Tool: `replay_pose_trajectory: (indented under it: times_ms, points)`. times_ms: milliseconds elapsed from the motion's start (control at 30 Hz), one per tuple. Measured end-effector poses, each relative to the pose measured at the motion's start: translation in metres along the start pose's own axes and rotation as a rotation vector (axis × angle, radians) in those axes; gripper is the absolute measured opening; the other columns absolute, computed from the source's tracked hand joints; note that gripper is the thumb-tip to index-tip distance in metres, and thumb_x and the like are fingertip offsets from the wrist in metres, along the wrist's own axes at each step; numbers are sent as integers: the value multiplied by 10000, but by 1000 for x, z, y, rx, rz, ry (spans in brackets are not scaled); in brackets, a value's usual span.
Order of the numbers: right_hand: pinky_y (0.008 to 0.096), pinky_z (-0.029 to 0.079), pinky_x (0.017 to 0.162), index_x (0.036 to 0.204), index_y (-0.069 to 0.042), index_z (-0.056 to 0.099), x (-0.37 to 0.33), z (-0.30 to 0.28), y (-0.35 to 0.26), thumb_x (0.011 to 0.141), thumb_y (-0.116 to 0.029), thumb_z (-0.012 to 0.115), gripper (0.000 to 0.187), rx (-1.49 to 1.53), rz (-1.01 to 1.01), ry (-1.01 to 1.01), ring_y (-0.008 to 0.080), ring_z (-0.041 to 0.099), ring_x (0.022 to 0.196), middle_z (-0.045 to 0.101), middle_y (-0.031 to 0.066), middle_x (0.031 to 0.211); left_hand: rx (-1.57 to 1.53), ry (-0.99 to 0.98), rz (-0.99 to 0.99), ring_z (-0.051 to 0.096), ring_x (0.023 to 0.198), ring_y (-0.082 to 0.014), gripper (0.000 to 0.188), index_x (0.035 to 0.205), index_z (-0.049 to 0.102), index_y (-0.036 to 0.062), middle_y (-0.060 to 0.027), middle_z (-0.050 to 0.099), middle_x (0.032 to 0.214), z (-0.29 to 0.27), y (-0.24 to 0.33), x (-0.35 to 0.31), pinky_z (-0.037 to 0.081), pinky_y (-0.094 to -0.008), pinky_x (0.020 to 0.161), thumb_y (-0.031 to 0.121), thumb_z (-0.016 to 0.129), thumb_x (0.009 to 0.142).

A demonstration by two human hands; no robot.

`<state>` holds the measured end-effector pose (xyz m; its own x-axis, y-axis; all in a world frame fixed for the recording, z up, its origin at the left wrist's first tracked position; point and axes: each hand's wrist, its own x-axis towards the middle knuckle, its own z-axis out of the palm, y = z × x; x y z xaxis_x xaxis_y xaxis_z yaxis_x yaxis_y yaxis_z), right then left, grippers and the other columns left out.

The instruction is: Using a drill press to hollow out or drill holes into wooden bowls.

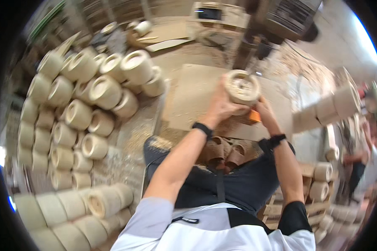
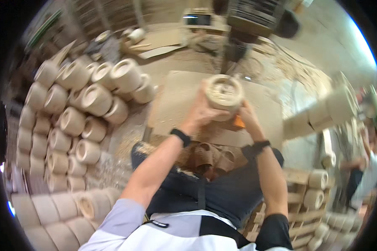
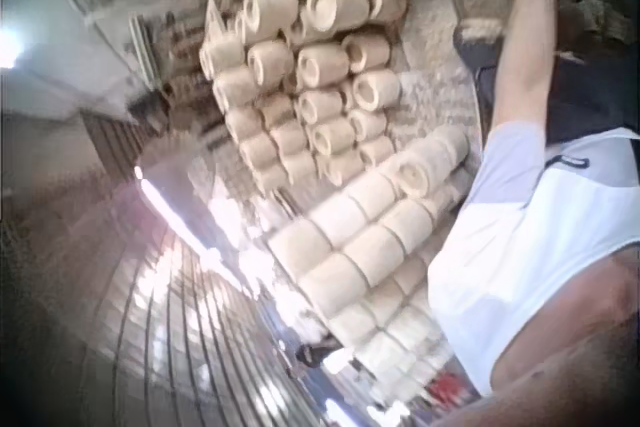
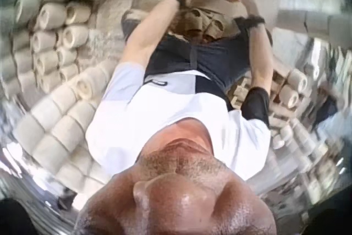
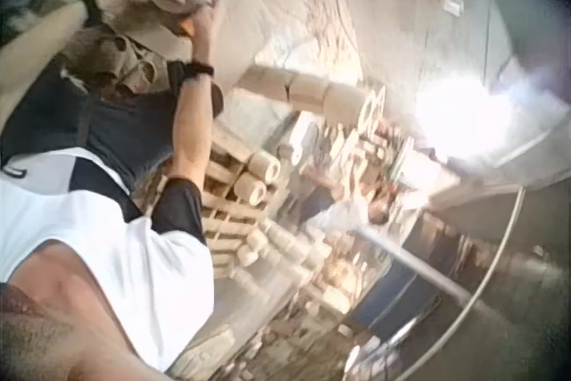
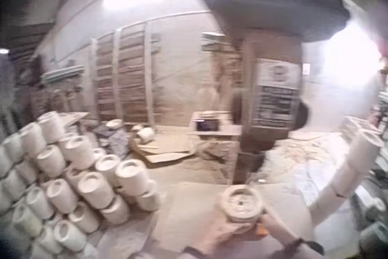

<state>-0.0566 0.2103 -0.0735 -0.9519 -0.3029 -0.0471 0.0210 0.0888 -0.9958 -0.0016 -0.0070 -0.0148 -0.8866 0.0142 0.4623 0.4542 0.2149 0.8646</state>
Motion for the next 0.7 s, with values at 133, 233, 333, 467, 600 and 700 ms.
replay_pose_trajectory:
  times_ms: [133,233,333,467,600,700]
  points:
    - [285,420,969,1292,-3,551,-47,30,-48,962,-207,527,389,-25,-39,-173,143,525,1138,582,65,1241,187,142,-85,430,1282,-364,1205,1474,203,17,-230,444,1348,-11,-1,-44,364,-444,1078,427,897,578]
    - [316,368,1044,1357,22,497,-108,36,-97,993,-199,483,426,-83,-22,-197,183,483,1232,536,99,1339,-139,-8,-702,371,1340,-401,1174,1479,142,-55,-280,332,1449,-28,64,-65,400,-521,1040,605,750,722]
    - [355,340,1072,1359,67,463,-157,62,-131,1021,-240,418,459,-481,-93,-34,246,463,1267,514,159,1347,-957,-23,-1064,320,1354,-451,1064,1483,129,-48,-257,209,1530,-40,82,-116,428,-610,975,695,547,847]
    - [392,319,1089,1357,68,458,-180,103,-137,1028,-342,356,536,-517,-214,-27,284,420,1302,434,170,1378,-1057,56,-896,407,1295,-327,863,1471,216,7,-215,332,1444,-49,80,-176,451,-456,989,596,529,924]
    - [406,310,1101,1385,49,427,-177,130,-124,1027,-402,302,589,-355,-288,-76,300,404,1311,395,173,1404,-625,232,-726,471,1207,-202,750,1364,372,22,-168,478,1310,-93,129,-182,438,-330,971,365,762,822]
    - [409,322,1097,1421,29,390,-172,158,-124,1032,-375,344,563,-224,-311,-173,310,411,1316,379,168,1443,-261,390,-601,513,1140,-199,718,1207,474,57,-135,542,1200,-131,173,-203,440,-335,951,272,886,660]
